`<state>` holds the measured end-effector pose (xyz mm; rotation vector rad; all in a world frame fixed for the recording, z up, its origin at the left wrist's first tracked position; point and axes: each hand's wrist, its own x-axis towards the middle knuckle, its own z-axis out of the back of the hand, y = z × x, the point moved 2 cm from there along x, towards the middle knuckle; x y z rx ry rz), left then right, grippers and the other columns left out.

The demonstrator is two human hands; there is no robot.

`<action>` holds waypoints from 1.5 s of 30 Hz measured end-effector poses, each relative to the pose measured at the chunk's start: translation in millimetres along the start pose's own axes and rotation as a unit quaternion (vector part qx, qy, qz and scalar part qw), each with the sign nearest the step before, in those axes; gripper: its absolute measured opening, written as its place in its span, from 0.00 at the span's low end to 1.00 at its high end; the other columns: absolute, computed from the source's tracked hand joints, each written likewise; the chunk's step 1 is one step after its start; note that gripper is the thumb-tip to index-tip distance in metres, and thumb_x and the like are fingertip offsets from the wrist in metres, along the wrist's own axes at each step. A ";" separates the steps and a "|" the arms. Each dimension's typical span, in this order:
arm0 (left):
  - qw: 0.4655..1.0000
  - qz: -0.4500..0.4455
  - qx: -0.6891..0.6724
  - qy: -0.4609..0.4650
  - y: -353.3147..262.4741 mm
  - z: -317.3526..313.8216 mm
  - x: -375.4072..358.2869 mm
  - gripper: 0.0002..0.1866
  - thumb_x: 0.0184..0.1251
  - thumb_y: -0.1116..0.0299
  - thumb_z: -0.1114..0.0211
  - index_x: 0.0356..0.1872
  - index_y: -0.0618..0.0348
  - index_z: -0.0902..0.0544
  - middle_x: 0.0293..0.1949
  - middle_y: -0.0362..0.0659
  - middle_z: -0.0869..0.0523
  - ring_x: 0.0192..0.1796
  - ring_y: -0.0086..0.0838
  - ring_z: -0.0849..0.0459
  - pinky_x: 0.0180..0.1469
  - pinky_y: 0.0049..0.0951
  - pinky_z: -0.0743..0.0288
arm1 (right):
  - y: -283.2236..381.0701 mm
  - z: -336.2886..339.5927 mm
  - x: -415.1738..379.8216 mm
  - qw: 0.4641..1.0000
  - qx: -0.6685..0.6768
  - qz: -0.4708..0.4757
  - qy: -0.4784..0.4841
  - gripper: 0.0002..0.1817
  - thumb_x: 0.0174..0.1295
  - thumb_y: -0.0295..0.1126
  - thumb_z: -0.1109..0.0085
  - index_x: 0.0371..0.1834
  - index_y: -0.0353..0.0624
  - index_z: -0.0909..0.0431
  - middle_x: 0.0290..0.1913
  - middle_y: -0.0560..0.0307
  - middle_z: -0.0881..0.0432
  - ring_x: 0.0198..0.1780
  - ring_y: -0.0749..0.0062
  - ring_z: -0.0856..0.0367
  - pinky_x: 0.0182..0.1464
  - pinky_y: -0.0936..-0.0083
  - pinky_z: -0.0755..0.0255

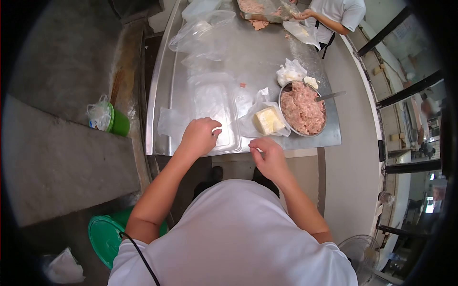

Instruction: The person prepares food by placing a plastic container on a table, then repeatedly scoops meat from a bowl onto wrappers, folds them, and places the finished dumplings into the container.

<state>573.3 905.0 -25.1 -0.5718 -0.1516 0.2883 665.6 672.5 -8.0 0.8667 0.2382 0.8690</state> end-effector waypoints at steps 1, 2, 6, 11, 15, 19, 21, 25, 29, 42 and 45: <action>0.999 0.015 -0.031 -0.008 -10.2 -1.8 -2.5 0.09 0.67 0.68 0.28 0.44 0.58 0.09 0.41 0.48 0.09 0.48 0.45 0.13 0.51 0.42 0.20 | -9.2 6.7 -4.1 1.000 0.006 -0.013 -0.004 0.05 0.61 0.23 0.34 0.40 0.37 0.15 0.45 0.47 0.12 0.49 0.47 0.15 0.53 0.60 0.21; 0.998 0.013 -0.058 -0.014 -21.1 -9.0 -5.0 0.08 0.66 0.68 0.28 0.43 0.57 0.09 0.41 0.48 0.10 0.47 0.45 0.13 0.50 0.42 0.20 | -19.1 13.8 -9.3 1.000 0.012 -0.027 -0.008 0.05 0.62 0.24 0.33 0.40 0.37 0.15 0.45 0.47 0.12 0.50 0.47 0.15 0.54 0.60 0.21; 0.991 -0.028 -0.122 -0.054 -76.0 -46.5 11.1 0.06 0.64 0.71 0.29 0.40 0.57 0.10 0.38 0.47 0.12 0.45 0.45 0.14 0.48 0.44 0.20 | -59.3 46.1 -19.6 0.998 -0.001 -0.059 0.005 0.07 0.62 0.28 0.30 0.40 0.37 0.14 0.48 0.44 0.13 0.52 0.46 0.15 0.55 0.59 0.21; 0.986 -0.101 -0.069 -0.111 -127.2 -100.7 61.7 0.05 0.62 0.72 0.27 0.38 0.58 0.12 0.37 0.45 0.15 0.45 0.45 0.16 0.49 0.41 0.21 | -109.8 71.6 -17.2 0.998 -0.028 -0.012 -0.058 0.21 0.63 0.30 0.31 0.59 0.38 0.20 0.56 0.41 0.16 0.55 0.43 0.16 0.55 0.55 0.21; 0.997 -0.051 0.024 -0.052 -142.4 -127.5 84.1 0.18 0.52 0.68 0.19 0.42 0.61 0.14 0.45 0.50 0.19 0.53 0.47 0.20 0.56 0.43 0.24 | -146.0 75.8 -13.9 0.995 -0.058 -0.019 0.079 0.29 0.64 0.31 0.32 0.68 0.39 0.29 0.57 0.41 0.17 0.56 0.41 0.17 0.55 0.52 0.21; 0.998 0.019 0.053 -0.037 -150.5 -136.8 90.8 0.25 0.47 0.65 0.16 0.45 0.60 0.18 0.47 0.50 0.20 0.54 0.48 0.20 0.58 0.43 0.24 | -169.0 72.1 -10.3 0.982 -0.144 0.050 0.109 0.20 0.61 0.32 0.29 0.55 0.41 0.23 0.45 0.45 0.19 0.45 0.46 0.15 0.44 0.53 0.20; 0.997 0.023 0.060 -0.039 -152.3 -138.3 96.4 0.25 0.47 0.66 0.16 0.45 0.60 0.19 0.46 0.49 0.20 0.53 0.48 0.20 0.56 0.44 0.23 | -179.2 69.3 -5.1 0.976 -0.165 0.100 0.102 0.12 0.61 0.30 0.32 0.45 0.41 0.21 0.40 0.46 0.21 0.43 0.48 0.15 0.42 0.54 0.20; 0.998 0.012 0.059 -0.024 -145.8 -137.2 94.6 0.22 0.50 0.67 0.18 0.45 0.59 0.19 0.46 0.48 0.19 0.52 0.47 0.19 0.55 0.43 0.22 | -188.9 56.9 -5.3 0.967 -0.188 0.128 0.116 0.04 0.59 0.26 0.36 0.36 0.40 0.20 0.39 0.46 0.21 0.42 0.50 0.15 0.42 0.56 0.18; 1.000 -0.012 -0.014 0.003 -134.7 -126.2 93.9 0.18 0.53 0.68 0.20 0.43 0.58 0.16 0.44 0.45 0.17 0.52 0.45 0.18 0.54 0.42 0.22 | -183.4 44.2 -11.4 0.977 -0.136 0.112 0.118 0.02 0.60 0.25 0.39 0.35 0.39 0.20 0.38 0.45 0.21 0.42 0.49 0.15 0.43 0.56 0.18; 0.998 -0.066 -0.015 -0.003 -125.1 -114.1 91.1 0.15 0.56 0.62 0.21 0.42 0.55 0.12 0.38 0.46 0.14 0.46 0.46 0.14 0.50 0.43 0.20 | -139.5 45.5 -51.2 0.995 -0.024 -0.100 0.002 0.13 0.64 0.27 0.36 0.52 0.40 0.16 0.42 0.45 0.15 0.41 0.45 0.14 0.45 0.54 0.20; 0.998 -0.058 -0.024 0.013 -122.7 -116.5 90.9 0.11 0.58 0.64 0.25 0.41 0.54 0.09 0.37 0.46 0.13 0.45 0.46 0.14 0.50 0.43 0.20 | -135.6 58.7 -62.2 0.990 0.009 -0.135 -0.049 0.12 0.64 0.26 0.35 0.50 0.40 0.16 0.40 0.47 0.15 0.39 0.47 0.14 0.44 0.56 0.21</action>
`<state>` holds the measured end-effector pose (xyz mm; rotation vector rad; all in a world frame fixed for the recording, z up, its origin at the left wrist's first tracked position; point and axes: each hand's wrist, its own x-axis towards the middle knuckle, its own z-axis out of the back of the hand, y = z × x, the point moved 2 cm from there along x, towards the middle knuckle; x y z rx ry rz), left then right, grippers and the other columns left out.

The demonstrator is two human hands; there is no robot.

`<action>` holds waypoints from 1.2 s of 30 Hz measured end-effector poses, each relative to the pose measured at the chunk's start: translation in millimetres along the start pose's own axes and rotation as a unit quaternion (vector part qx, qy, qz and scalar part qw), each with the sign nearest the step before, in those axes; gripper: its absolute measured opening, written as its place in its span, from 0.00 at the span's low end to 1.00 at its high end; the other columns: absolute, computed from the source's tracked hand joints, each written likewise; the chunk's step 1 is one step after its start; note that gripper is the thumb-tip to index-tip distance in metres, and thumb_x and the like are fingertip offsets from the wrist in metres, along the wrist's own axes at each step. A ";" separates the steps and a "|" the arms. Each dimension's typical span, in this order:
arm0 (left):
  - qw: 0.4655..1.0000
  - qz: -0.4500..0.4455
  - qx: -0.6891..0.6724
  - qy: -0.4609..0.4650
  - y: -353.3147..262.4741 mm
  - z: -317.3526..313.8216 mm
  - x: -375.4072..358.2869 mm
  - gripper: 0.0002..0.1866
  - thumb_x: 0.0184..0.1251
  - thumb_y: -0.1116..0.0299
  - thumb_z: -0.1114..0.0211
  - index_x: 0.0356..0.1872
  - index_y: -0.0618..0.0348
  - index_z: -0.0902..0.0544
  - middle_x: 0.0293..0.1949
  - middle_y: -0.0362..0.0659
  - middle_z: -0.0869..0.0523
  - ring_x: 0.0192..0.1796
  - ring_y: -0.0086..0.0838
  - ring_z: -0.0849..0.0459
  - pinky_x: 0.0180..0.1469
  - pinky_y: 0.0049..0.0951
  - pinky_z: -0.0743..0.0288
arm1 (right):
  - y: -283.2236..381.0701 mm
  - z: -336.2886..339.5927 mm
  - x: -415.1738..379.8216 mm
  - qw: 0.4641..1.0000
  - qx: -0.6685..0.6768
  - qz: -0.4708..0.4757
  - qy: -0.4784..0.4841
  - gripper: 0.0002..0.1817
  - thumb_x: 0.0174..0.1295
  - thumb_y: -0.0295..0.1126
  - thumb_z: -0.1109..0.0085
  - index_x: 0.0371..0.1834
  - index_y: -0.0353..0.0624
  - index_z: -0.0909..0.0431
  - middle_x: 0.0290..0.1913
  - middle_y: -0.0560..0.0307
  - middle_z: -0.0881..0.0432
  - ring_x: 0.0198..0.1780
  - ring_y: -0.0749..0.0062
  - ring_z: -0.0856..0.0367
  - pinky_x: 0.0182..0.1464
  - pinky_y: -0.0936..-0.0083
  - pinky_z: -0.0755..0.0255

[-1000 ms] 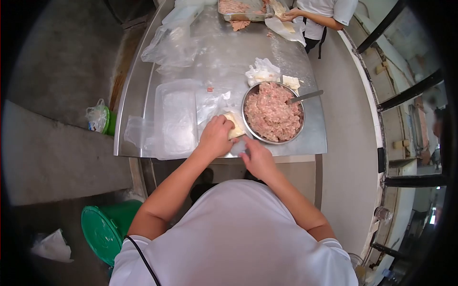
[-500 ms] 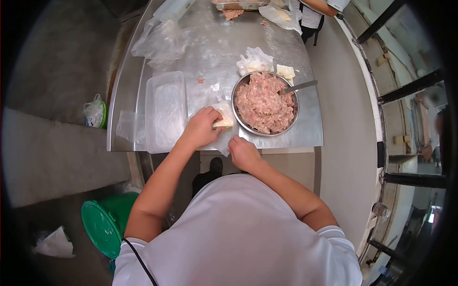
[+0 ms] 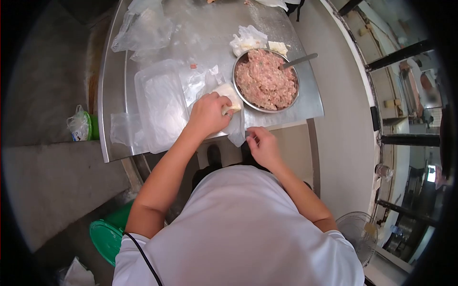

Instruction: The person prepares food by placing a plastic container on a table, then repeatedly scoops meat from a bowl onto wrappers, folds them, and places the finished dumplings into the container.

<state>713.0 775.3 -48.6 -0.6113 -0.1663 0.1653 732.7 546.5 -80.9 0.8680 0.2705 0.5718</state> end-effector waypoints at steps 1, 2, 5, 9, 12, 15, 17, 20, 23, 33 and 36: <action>1.000 0.005 -0.001 -0.001 0.0 -0.3 0.7 0.10 0.58 0.65 0.26 0.40 0.53 0.09 0.37 0.47 0.12 0.44 0.46 0.13 0.50 0.43 0.19 | 0.1 3.9 -2.0 1.000 0.015 -0.021 -0.010 0.12 0.65 0.26 0.34 0.50 0.38 0.15 0.39 0.47 0.14 0.36 0.50 0.15 0.41 0.59 0.21; 1.000 0.009 0.000 -0.005 -0.3 0.1 1.9 0.09 0.59 0.65 0.27 0.40 0.53 0.08 0.37 0.47 0.12 0.44 0.45 0.13 0.49 0.44 0.19 | 0.4 7.9 -3.6 0.999 0.020 -0.030 -0.014 0.12 0.65 0.26 0.34 0.50 0.38 0.15 0.39 0.47 0.14 0.35 0.52 0.15 0.41 0.60 0.21; 0.999 0.023 0.014 -0.021 0.2 -6.0 5.5 0.09 0.59 0.64 0.27 0.38 0.53 0.06 0.37 0.48 0.10 0.42 0.45 0.12 0.48 0.43 0.18 | 0.3 23.2 -0.1 0.999 0.033 -0.032 -0.022 0.11 0.66 0.26 0.34 0.50 0.37 0.15 0.38 0.47 0.15 0.33 0.56 0.15 0.39 0.63 0.21; 0.994 0.102 -0.038 -0.012 -5.5 -5.9 7.0 0.08 0.58 0.65 0.24 0.37 0.55 0.06 0.34 0.48 0.09 0.35 0.38 0.11 0.44 0.37 0.18 | -5.1 43.3 13.0 0.999 0.040 0.005 -0.027 0.10 0.66 0.26 0.34 0.48 0.36 0.15 0.37 0.47 0.15 0.32 0.57 0.16 0.38 0.65 0.22; 0.971 0.209 -0.110 0.034 -10.3 -2.3 9.4 0.08 0.58 0.68 0.20 0.37 0.57 0.06 0.32 0.46 0.08 0.33 0.30 0.12 0.40 0.31 0.19 | -7.5 67.6 26.6 0.998 0.051 0.020 -0.031 0.09 0.66 0.25 0.34 0.47 0.36 0.14 0.37 0.48 0.15 0.32 0.57 0.16 0.38 0.66 0.22; 0.944 0.275 -0.174 0.051 -4.6 -5.7 10.5 0.08 0.58 0.72 0.19 0.37 0.63 0.06 0.32 0.42 0.07 0.33 0.21 0.14 0.40 0.27 0.20 | -4.5 101.9 48.0 0.996 0.055 0.051 -0.042 0.08 0.66 0.26 0.35 0.46 0.37 0.14 0.37 0.48 0.15 0.32 0.58 0.16 0.37 0.67 0.22; 0.939 0.283 -0.188 0.044 0.2 -8.9 10.2 0.07 0.56 0.70 0.19 0.35 0.59 0.05 0.31 0.43 0.07 0.32 0.23 0.13 0.40 0.28 0.20 | -5.6 122.1 65.1 0.994 0.060 0.081 -0.050 0.08 0.66 0.26 0.35 0.45 0.37 0.14 0.38 0.48 0.15 0.32 0.59 0.16 0.36 0.67 0.22; 0.926 0.306 -0.219 0.030 -6.1 -5.8 9.5 0.04 0.61 0.74 0.22 0.36 0.61 0.06 0.33 0.41 0.07 0.35 0.20 0.15 0.43 0.25 0.21 | 4.0 152.5 91.5 0.990 0.075 0.111 -0.050 0.07 0.66 0.27 0.35 0.44 0.37 0.14 0.39 0.47 0.15 0.34 0.55 0.15 0.38 0.67 0.22; 0.920 0.271 -0.277 -0.066 1.8 -17.9 -0.9 0.04 0.65 0.75 0.25 0.38 0.63 0.09 0.33 0.40 0.09 0.34 0.19 0.17 0.41 0.26 0.22 | 24.0 181.6 132.3 0.968 -0.016 0.232 -0.090 0.08 0.66 0.27 0.36 0.45 0.37 0.14 0.42 0.47 0.14 0.41 0.51 0.14 0.43 0.63 0.21; 0.747 0.310 -0.491 -0.325 -0.5 -0.9 -26.5 0.11 0.83 0.70 0.41 0.58 0.63 0.22 0.45 0.41 0.12 0.43 0.22 0.15 0.46 0.26 0.20 | -18.3 219.6 250.9 0.864 -0.421 0.274 -0.037 0.11 0.64 0.29 0.37 0.48 0.40 0.13 0.48 0.48 0.12 0.51 0.50 0.13 0.61 0.61 0.22; 0.659 0.337 -0.627 -0.242 -21.2 -5.6 -40.0 0.12 0.82 0.71 0.41 0.59 0.64 0.22 0.50 0.44 0.12 0.48 0.27 0.11 0.49 0.29 0.16 | -18.2 196.0 251.5 0.788 -0.560 0.230 0.107 0.10 0.64 0.33 0.37 0.44 0.43 0.11 0.45 0.49 0.10 0.48 0.52 0.10 0.58 0.59 0.20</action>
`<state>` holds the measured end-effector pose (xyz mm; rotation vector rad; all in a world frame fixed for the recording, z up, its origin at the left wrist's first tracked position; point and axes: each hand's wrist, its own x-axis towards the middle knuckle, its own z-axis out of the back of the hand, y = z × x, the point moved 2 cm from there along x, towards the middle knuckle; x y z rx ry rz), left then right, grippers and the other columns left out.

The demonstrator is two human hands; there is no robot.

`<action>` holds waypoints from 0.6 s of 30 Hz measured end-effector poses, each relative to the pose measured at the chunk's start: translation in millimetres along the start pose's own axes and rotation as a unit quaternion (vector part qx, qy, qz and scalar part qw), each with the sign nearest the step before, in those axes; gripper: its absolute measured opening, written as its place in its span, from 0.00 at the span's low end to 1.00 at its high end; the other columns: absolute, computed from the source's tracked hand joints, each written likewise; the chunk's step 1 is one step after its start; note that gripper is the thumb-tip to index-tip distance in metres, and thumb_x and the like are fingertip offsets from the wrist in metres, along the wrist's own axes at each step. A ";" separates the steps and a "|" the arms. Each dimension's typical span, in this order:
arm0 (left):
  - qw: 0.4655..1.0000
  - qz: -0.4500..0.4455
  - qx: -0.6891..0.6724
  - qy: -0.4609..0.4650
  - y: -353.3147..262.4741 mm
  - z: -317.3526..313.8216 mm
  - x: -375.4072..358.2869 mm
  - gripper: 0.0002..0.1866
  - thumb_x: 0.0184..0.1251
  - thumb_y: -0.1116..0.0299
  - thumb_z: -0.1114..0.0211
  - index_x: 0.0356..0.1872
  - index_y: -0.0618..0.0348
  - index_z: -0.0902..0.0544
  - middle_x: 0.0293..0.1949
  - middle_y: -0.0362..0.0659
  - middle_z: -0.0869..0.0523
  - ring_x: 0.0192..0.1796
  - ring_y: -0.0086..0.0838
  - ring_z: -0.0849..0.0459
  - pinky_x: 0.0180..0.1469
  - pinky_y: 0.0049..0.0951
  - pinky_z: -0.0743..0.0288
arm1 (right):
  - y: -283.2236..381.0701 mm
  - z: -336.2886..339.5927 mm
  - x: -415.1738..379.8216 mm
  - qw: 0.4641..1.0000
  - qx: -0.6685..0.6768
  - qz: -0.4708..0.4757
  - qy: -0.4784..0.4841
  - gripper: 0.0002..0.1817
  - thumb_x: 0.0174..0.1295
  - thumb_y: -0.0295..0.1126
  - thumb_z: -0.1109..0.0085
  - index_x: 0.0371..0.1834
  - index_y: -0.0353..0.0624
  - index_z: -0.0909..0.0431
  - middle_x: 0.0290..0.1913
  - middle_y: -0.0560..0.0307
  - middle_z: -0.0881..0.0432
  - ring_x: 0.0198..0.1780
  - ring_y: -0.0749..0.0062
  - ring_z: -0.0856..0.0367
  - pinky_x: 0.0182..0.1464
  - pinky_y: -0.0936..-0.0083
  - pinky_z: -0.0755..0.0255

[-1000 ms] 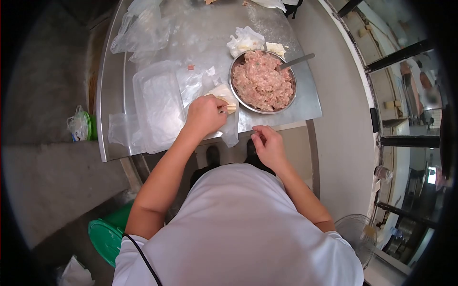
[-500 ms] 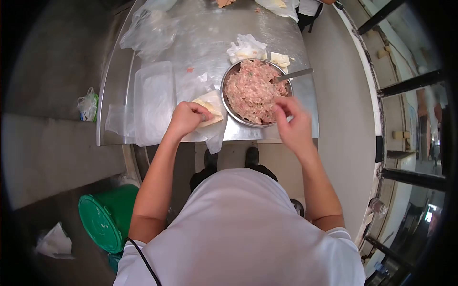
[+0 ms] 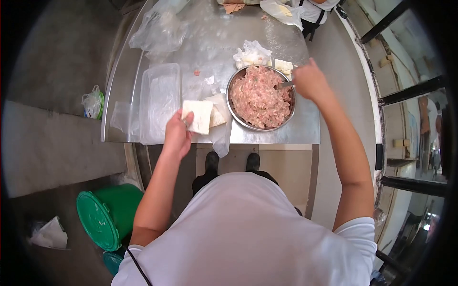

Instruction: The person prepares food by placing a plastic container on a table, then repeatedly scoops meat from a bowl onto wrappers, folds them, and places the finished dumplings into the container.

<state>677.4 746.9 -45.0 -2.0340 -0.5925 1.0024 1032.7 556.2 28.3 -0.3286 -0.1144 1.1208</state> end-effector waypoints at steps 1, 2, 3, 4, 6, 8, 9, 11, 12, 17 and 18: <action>0.999 0.021 -0.009 0.023 6.4 -1.5 -7.4 0.12 0.82 0.72 0.41 0.60 0.64 0.22 0.51 0.44 0.12 0.49 0.29 0.11 0.50 0.30 0.15 | 12.8 -3.3 1.0 0.999 -0.011 0.003 0.051 0.10 0.64 0.34 0.37 0.42 0.44 0.10 0.43 0.50 0.09 0.47 0.53 0.10 0.56 0.59 0.19; 0.998 0.043 -0.018 0.046 14.6 -0.8 -13.3 0.13 0.81 0.73 0.41 0.61 0.64 0.22 0.53 0.45 0.12 0.51 0.30 0.10 0.51 0.32 0.14 | 19.9 -8.1 0.6 0.995 -0.021 0.006 0.102 0.09 0.64 0.34 0.38 0.40 0.45 0.10 0.41 0.51 0.08 0.46 0.54 0.09 0.54 0.58 0.17; 0.994 0.067 -0.009 0.082 25.9 4.1 -15.4 0.17 0.81 0.72 0.42 0.66 0.64 0.25 0.59 0.48 0.14 0.59 0.34 0.12 0.62 0.37 0.16 | 21.8 -13.0 0.2 0.996 -0.016 0.009 0.087 0.09 0.64 0.35 0.37 0.39 0.45 0.10 0.40 0.51 0.08 0.45 0.55 0.08 0.51 0.59 0.16; 0.989 0.098 -0.030 0.107 31.4 1.4 -20.9 0.17 0.81 0.73 0.41 0.66 0.64 0.24 0.60 0.48 0.14 0.59 0.34 0.13 0.61 0.36 0.16 | 24.9 -16.7 -0.7 0.997 -0.011 0.012 0.073 0.09 0.64 0.35 0.37 0.37 0.45 0.09 0.39 0.51 0.08 0.43 0.55 0.08 0.48 0.59 0.15; 0.976 0.156 -0.046 0.145 38.9 -11.8 -36.3 0.18 0.80 0.74 0.40 0.67 0.64 0.24 0.60 0.48 0.14 0.59 0.33 0.12 0.61 0.36 0.17 | 26.8 -15.4 -6.7 0.998 -0.005 -0.002 0.066 0.08 0.63 0.34 0.36 0.35 0.46 0.09 0.38 0.52 0.08 0.42 0.56 0.07 0.44 0.60 0.14; 0.965 0.187 0.032 0.180 59.1 -18.4 -38.1 0.19 0.79 0.74 0.40 0.68 0.65 0.25 0.59 0.47 0.14 0.59 0.32 0.13 0.62 0.35 0.18 | 27.7 2.5 -18.8 0.996 -0.003 -0.038 0.080 0.07 0.63 0.32 0.36 0.34 0.46 0.09 0.38 0.52 0.08 0.42 0.57 0.07 0.41 0.62 0.14; 0.953 0.216 0.056 0.204 65.8 -25.5 -39.3 0.20 0.79 0.74 0.39 0.69 0.65 0.26 0.60 0.46 0.15 0.60 0.30 0.14 0.63 0.35 0.19 | 26.1 9.6 -23.5 0.995 -0.016 -0.048 0.082 0.07 0.63 0.31 0.36 0.34 0.46 0.09 0.38 0.52 0.08 0.43 0.57 0.07 0.42 0.62 0.14; 0.939 0.255 0.070 0.218 85.1 -39.4 -34.1 0.22 0.80 0.74 0.40 0.71 0.63 0.28 0.62 0.45 0.16 0.61 0.30 0.15 0.62 0.36 0.18 | 19.0 22.5 -33.4 0.993 -0.043 -0.068 0.084 0.07 0.62 0.28 0.37 0.35 0.46 0.09 0.38 0.53 0.08 0.44 0.56 0.08 0.44 0.62 0.15; 0.934 0.270 0.072 0.221 95.7 -46.2 -28.2 0.23 0.80 0.74 0.40 0.73 0.63 0.29 0.63 0.45 0.17 0.61 0.31 0.15 0.62 0.37 0.18 | 15.1 27.7 -40.0 0.994 -0.029 -0.079 0.066 0.07 0.62 0.28 0.38 0.36 0.45 0.10 0.38 0.52 0.09 0.44 0.55 0.08 0.45 0.62 0.15; 0.944 0.263 -0.019 0.200 123.5 -73.5 1.3 0.22 0.81 0.74 0.42 0.72 0.64 0.30 0.63 0.47 0.18 0.62 0.34 0.16 0.63 0.40 0.18 | 2.3 34.5 -81.6 0.986 0.066 -0.153 -0.008 0.10 0.62 0.25 0.40 0.42 0.45 0.10 0.38 0.49 0.09 0.45 0.49 0.09 0.48 0.57 0.16; 0.948 0.260 -0.028 0.182 126.1 -76.6 4.7 0.22 0.81 0.74 0.43 0.72 0.64 0.30 0.63 0.47 0.18 0.63 0.35 0.16 0.63 0.42 0.19 | 3.8 36.2 -91.6 0.980 0.102 -0.172 -0.011 0.11 0.62 0.25 0.40 0.43 0.46 0.10 0.39 0.49 0.10 0.45 0.49 0.10 0.48 0.56 0.16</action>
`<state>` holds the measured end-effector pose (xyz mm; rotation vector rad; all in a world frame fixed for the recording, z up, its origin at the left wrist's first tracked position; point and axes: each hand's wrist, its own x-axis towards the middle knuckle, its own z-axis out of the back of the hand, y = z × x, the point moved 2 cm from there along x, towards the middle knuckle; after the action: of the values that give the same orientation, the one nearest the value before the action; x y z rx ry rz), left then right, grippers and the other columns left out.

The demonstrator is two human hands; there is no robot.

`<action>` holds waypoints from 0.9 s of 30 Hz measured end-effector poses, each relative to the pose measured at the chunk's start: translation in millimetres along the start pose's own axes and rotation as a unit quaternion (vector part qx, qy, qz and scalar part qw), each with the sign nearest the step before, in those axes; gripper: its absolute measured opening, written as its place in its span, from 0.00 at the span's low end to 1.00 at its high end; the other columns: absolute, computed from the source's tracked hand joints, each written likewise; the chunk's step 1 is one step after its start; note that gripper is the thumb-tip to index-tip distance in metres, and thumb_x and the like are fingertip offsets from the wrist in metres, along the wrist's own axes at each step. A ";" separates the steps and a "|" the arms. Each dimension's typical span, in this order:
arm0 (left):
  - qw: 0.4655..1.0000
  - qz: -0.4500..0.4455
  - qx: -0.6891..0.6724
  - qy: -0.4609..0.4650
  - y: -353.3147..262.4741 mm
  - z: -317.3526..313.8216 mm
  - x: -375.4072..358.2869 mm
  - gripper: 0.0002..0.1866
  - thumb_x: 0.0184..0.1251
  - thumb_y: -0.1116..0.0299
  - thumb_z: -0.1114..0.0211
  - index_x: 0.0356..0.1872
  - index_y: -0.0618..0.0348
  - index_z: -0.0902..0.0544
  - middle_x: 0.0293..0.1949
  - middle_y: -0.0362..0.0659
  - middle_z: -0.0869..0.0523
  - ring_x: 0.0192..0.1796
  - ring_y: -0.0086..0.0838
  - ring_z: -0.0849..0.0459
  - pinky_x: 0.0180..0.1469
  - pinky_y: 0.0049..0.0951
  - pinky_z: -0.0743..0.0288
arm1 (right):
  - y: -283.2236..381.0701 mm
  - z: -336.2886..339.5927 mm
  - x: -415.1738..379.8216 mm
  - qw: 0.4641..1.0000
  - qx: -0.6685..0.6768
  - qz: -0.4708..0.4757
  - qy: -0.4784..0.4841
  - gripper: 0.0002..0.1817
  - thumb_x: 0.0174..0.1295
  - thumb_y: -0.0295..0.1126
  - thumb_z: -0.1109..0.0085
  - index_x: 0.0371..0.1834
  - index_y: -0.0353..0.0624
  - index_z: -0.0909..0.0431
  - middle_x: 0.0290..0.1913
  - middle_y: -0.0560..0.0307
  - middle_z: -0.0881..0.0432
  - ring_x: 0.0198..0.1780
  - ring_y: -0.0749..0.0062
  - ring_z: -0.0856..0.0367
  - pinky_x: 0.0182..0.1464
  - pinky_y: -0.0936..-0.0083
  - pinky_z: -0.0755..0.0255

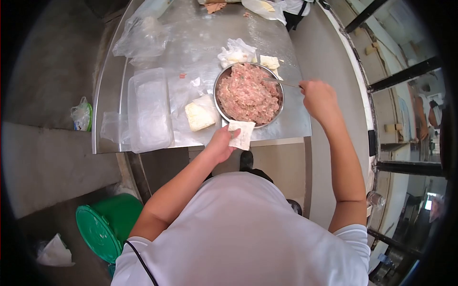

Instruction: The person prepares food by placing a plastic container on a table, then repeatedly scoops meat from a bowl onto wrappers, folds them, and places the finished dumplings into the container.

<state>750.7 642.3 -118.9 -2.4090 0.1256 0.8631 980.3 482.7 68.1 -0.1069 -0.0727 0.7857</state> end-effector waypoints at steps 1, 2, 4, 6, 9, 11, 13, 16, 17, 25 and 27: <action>1.000 0.003 -0.001 -0.014 -8.7 -10.3 -10.4 0.20 0.81 0.76 0.45 0.70 0.64 0.29 0.63 0.47 0.18 0.62 0.35 0.16 0.62 0.41 0.18 | 1.5 2.6 -10.4 0.999 0.036 -0.019 -0.001 0.12 0.62 0.25 0.40 0.45 0.47 0.10 0.40 0.48 0.10 0.46 0.49 0.10 0.48 0.56 0.17; 1.000 -0.001 0.008 -0.005 -8.9 -7.3 -9.4 0.20 0.81 0.75 0.44 0.70 0.63 0.29 0.63 0.46 0.18 0.62 0.34 0.16 0.62 0.41 0.18 | 2.3 3.6 -20.0 0.997 0.073 -0.038 -0.002 0.13 0.62 0.24 0.40 0.47 0.48 0.10 0.41 0.48 0.10 0.46 0.48 0.11 0.48 0.55 0.17; 1.000 -0.008 0.027 0.013 -8.4 -1.4 -8.6 0.20 0.81 0.73 0.42 0.69 0.62 0.29 0.62 0.45 0.17 0.61 0.34 0.15 0.63 0.39 0.18 | 2.8 -8.1 -39.2 0.989 0.138 -0.050 -0.028 0.14 0.63 0.25 0.40 0.49 0.49 0.10 0.42 0.48 0.10 0.45 0.48 0.11 0.47 0.55 0.18; 0.999 -0.013 0.034 0.005 -7.7 -3.9 -10.0 0.20 0.82 0.74 0.43 0.70 0.62 0.29 0.61 0.44 0.17 0.60 0.33 0.15 0.62 0.39 0.18 | 6.4 -22.5 -56.4 0.980 0.186 -0.056 -0.048 0.15 0.64 0.25 0.40 0.51 0.49 0.11 0.42 0.48 0.11 0.45 0.48 0.12 0.47 0.55 0.19; 0.998 -0.013 0.058 -0.003 -10.0 -7.8 -13.6 0.20 0.82 0.75 0.44 0.70 0.62 0.30 0.61 0.44 0.17 0.60 0.32 0.15 0.62 0.39 0.18 | 12.5 -33.2 -76.3 0.970 0.225 -0.063 -0.067 0.14 0.66 0.24 0.41 0.51 0.49 0.11 0.40 0.49 0.11 0.42 0.48 0.13 0.46 0.55 0.19; 0.997 -0.019 0.075 -0.004 -9.9 -5.7 -13.7 0.20 0.82 0.76 0.44 0.71 0.62 0.30 0.61 0.44 0.17 0.60 0.32 0.15 0.61 0.38 0.18 | 15.6 -34.8 -87.3 0.965 0.244 -0.072 -0.067 0.15 0.66 0.24 0.41 0.52 0.48 0.11 0.40 0.51 0.12 0.41 0.48 0.13 0.45 0.55 0.20; 0.996 -0.033 0.088 -0.003 -10.2 0.6 -13.5 0.21 0.81 0.76 0.44 0.71 0.62 0.31 0.62 0.45 0.17 0.60 0.32 0.15 0.61 0.38 0.17 | 16.7 -34.0 -96.4 0.963 0.252 -0.075 -0.060 0.15 0.65 0.24 0.41 0.52 0.49 0.11 0.39 0.51 0.13 0.40 0.49 0.13 0.44 0.56 0.20; 0.993 -0.022 0.117 -0.001 -12.6 9.7 -15.0 0.22 0.81 0.77 0.45 0.72 0.61 0.32 0.62 0.45 0.18 0.60 0.31 0.15 0.60 0.37 0.17 | 17.3 -31.8 -105.4 0.955 0.288 -0.067 -0.036 0.16 0.64 0.24 0.40 0.52 0.49 0.11 0.39 0.53 0.13 0.39 0.50 0.13 0.42 0.56 0.20; 0.993 -0.017 0.119 -0.003 -12.5 12.1 -15.0 0.22 0.81 0.78 0.45 0.72 0.61 0.31 0.63 0.45 0.17 0.60 0.31 0.14 0.60 0.36 0.17 | 19.6 -31.0 -108.1 0.950 0.304 -0.061 -0.027 0.16 0.64 0.24 0.40 0.52 0.49 0.11 0.39 0.53 0.13 0.39 0.51 0.13 0.42 0.57 0.20; 0.994 -0.018 0.107 -0.003 -15.1 20.6 -25.8 0.17 0.81 0.76 0.44 0.67 0.65 0.25 0.60 0.47 0.14 0.57 0.31 0.13 0.59 0.35 0.17 | 43.2 -28.3 -120.1 0.987 0.160 0.023 0.015 0.18 0.57 0.23 0.38 0.50 0.52 0.11 0.31 0.56 0.17 0.34 0.57 0.15 0.38 0.60 0.20; 0.993 -0.007 0.118 -0.011 -16.6 25.2 -32.3 0.16 0.82 0.75 0.44 0.65 0.67 0.24 0.59 0.48 0.14 0.57 0.32 0.12 0.60 0.35 0.17 | 48.6 -29.7 -116.7 0.993 0.113 0.043 0.005 0.18 0.55 0.23 0.38 0.48 0.51 0.11 0.31 0.56 0.17 0.34 0.58 0.14 0.37 0.61 0.20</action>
<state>715.7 666.6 -107.0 -2.1769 0.1921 0.8186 867.1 432.0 29.7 0.1012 0.0307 0.8737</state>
